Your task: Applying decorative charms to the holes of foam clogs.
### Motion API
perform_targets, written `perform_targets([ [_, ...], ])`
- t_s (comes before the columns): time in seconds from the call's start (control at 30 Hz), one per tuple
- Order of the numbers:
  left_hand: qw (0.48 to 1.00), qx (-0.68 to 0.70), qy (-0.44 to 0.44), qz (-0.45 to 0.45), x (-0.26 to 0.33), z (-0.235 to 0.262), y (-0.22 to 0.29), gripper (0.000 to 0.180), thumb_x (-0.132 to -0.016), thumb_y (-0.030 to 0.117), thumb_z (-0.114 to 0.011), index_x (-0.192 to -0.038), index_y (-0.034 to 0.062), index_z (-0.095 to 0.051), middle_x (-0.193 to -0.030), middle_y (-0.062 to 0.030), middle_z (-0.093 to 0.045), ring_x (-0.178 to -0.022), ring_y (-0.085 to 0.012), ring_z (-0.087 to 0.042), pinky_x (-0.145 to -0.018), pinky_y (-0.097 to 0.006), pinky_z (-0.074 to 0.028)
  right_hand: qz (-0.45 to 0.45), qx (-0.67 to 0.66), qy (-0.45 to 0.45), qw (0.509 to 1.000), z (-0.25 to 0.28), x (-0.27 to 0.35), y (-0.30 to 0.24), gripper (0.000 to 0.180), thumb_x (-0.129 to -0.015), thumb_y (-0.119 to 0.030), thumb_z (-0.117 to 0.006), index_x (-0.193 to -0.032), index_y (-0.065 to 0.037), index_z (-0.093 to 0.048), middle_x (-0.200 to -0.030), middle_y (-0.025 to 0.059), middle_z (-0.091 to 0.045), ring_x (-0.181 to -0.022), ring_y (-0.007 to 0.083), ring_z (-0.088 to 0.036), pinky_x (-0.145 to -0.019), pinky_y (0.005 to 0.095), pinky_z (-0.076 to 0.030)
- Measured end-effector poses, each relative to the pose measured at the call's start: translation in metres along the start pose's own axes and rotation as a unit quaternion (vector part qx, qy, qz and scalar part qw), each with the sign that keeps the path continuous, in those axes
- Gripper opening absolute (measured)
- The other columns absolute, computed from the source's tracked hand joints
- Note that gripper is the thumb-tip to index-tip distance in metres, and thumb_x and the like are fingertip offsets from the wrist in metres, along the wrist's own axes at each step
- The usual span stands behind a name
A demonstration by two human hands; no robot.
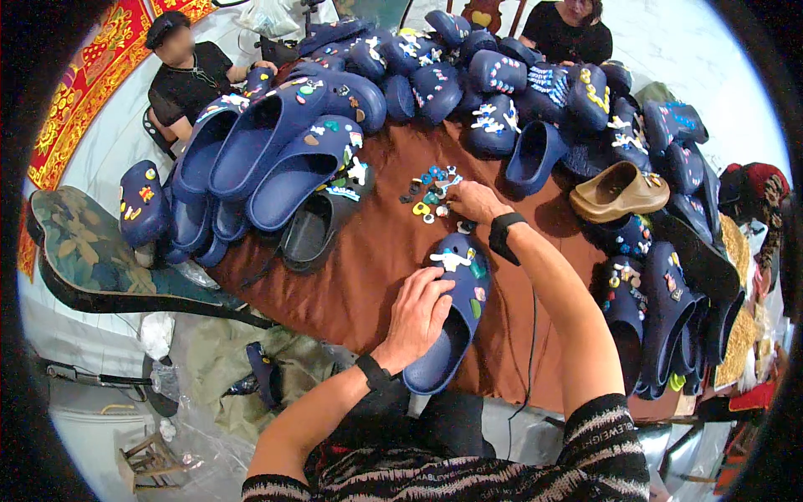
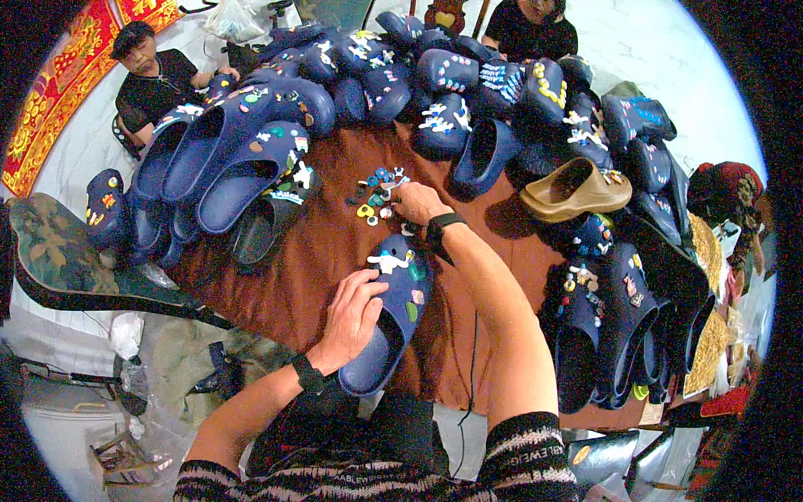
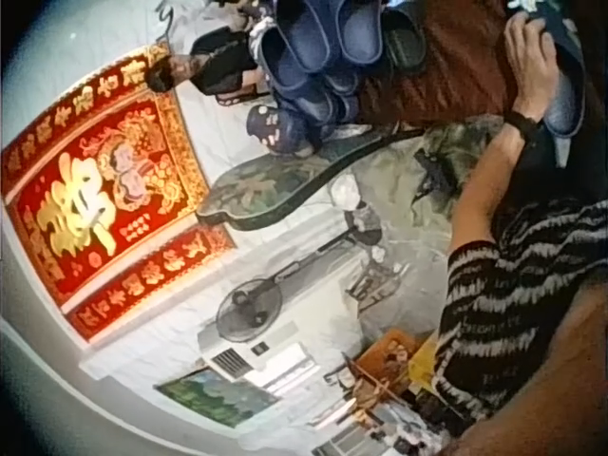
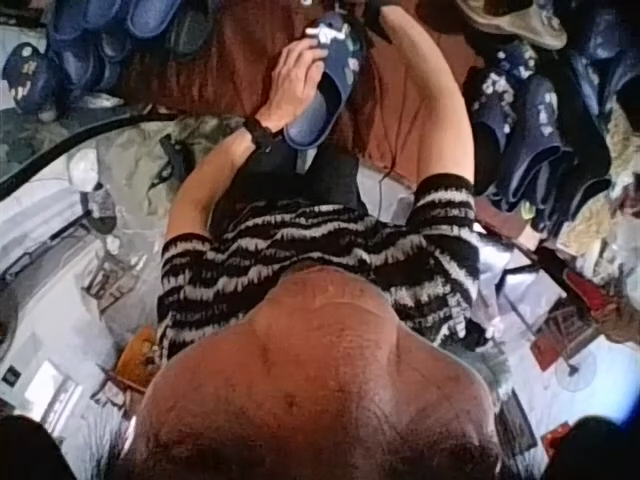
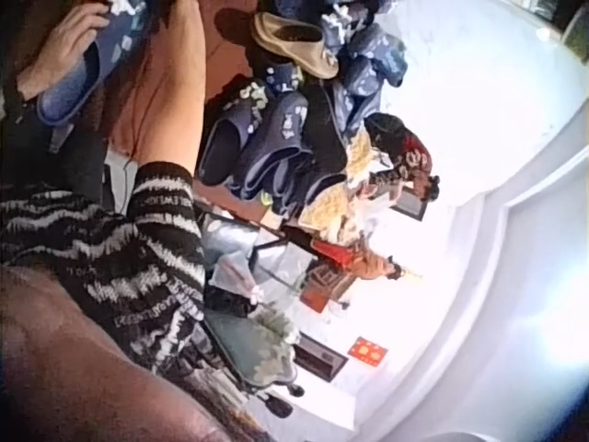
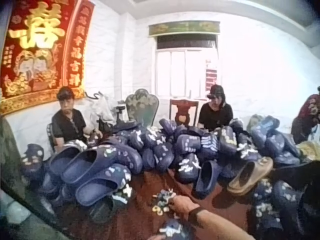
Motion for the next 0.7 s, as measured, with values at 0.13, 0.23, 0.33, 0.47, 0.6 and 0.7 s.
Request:
perform_targets([
  [0.13,1.000,-0.005,-0.003,0.008,0.000,0.002,0.002,0.024,-0.098,0.017,-0.051,-0.114,0.0026,-0.061,-0.128,-0.0191,-0.055,-0.122,-0.0389,-0.051,-0.105,-0.046,-0.041,-0.058,-0.042,0.052,0.996,0.008,0.004,0.004,0.026,-0.091,-0.025,-0.063,-0.103,-0.003,-0.070,-0.081,0.0185,-0.070,-0.078,0.0350,-0.069,-0.072,0.0450,-0.053],
  [0.23,1.000,-0.005,-0.001,-0.003,-0.002,0.000,0.004,0.024,-0.099,0.019,-0.051,-0.113,0.0026,-0.061,-0.128,-0.0189,-0.055,-0.121,-0.0386,-0.051,-0.105,-0.046,-0.041,-0.085,-0.211,0.036,0.973,0.016,0.015,0.008,0.027,-0.095,-0.023,-0.061,-0.098,0.003,-0.068,-0.071,0.0112,-0.066,-0.066,0.0207,-0.065,-0.062,0.0356,-0.052],
  [0.33,1.000,-0.009,0.002,0.000,-0.001,-0.002,0.001,0.025,-0.100,0.020,-0.051,-0.113,0.0027,-0.062,-0.127,-0.0189,-0.055,-0.122,-0.0388,-0.051,-0.105,-0.046,-0.041,-0.115,-0.298,0.002,0.948,0.018,0.034,0.007,0.026,-0.097,-0.021,-0.060,-0.097,0.004,-0.067,-0.072,0.0045,-0.063,-0.063,0.0112,-0.060,-0.057,0.0291,-0.051],
  [0.47,1.000,-0.013,0.003,0.000,-0.003,-0.001,0.002,0.026,-0.100,0.022,-0.050,-0.113,0.0028,-0.062,-0.127,-0.0190,-0.056,-0.122,-0.0390,-0.051,-0.105,-0.046,-0.041,-0.138,-0.434,-0.019,0.890,0.020,0.064,0.004,0.026,-0.099,-0.023,-0.058,-0.103,0.001,-0.067,-0.078,0.0018,-0.066,-0.065,0.0103,-0.061,-0.061,0.0288,-0.053],
  [0.6,1.000,-0.018,0.008,0.002,-0.001,0.001,0.000,0.027,-0.101,0.022,-0.049,-0.114,0.0024,-0.062,-0.127,-0.0188,-0.056,-0.122,-0.0385,-0.051,-0.105,-0.046,-0.041,-0.145,-0.478,-0.048,0.865,0.028,0.082,-0.009,0.025,-0.100,-0.025,-0.058,-0.099,-0.002,-0.067,-0.082,-0.0012,-0.064,-0.069,0.0075,-0.059,-0.067,0.0251,-0.051],
  [0.7,1.000,-0.017,0.004,-0.002,-0.003,0.000,0.003,0.027,-0.101,0.022,-0.049,-0.114,0.0022,-0.061,-0.128,-0.0185,-0.056,-0.122,-0.0380,-0.051,-0.105,-0.046,-0.041,-0.132,-0.466,-0.069,0.872,0.031,0.090,-0.004,0.020,-0.099,-0.025,-0.061,-0.097,-0.006,-0.067,-0.085,-0.0036,-0.064,-0.072,0.0052,-0.058,-0.070,0.0212,-0.049],
])
Point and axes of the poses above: each hand's wrist, its own x-axis away from the middle knuckle, its own z-axis out of the back of the hand, y = z × x, the point moved 5 cm from there along -x, towards the middle knuckle
